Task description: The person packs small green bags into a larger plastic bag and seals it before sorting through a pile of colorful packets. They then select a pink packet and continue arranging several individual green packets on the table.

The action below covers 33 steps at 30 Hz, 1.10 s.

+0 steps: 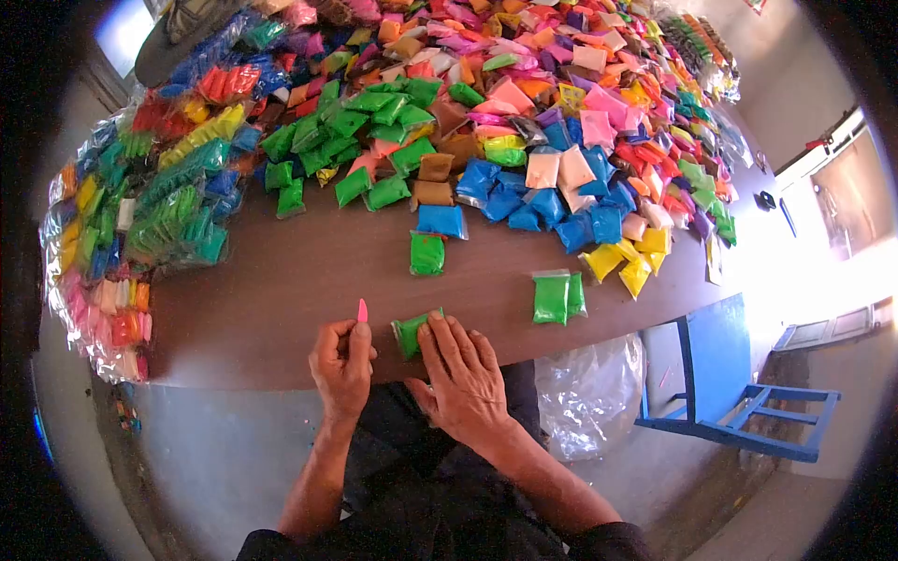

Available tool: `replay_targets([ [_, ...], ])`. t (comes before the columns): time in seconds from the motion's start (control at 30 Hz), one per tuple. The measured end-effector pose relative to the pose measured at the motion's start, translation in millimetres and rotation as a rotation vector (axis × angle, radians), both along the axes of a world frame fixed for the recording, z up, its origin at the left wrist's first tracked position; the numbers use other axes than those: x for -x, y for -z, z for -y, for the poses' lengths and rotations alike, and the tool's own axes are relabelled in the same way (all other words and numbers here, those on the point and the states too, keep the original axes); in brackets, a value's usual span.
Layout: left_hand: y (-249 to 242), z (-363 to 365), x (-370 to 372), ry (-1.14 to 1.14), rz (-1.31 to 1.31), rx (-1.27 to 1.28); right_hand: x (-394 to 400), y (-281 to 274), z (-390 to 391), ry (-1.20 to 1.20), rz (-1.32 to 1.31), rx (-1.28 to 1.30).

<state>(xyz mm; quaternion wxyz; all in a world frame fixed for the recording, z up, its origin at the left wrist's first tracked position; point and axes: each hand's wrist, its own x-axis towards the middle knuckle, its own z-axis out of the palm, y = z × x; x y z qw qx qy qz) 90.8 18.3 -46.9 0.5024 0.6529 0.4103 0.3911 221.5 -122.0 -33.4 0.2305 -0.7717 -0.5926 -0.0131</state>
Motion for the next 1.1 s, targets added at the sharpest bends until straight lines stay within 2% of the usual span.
replay_targets([
  [0.3, 3, -1, 0, 0.039, 0.009, -0.066, -3, -12, 1, -0.048, 0.044, 0.035],
  [0.6, 0, -1, -2, 0.045, -0.025, -0.138, -1, -12, -4, -0.007, -0.020, 0.015],
  [0.87, 2, -1, -3, -0.002, -0.033, -0.076, 4, -21, -8, -0.063, -0.020, 0.031],
  [1.1, 1, 0, -2, 0.034, -0.042, -0.092, 4, -7, -13, -0.073, -0.005, 0.068],
])
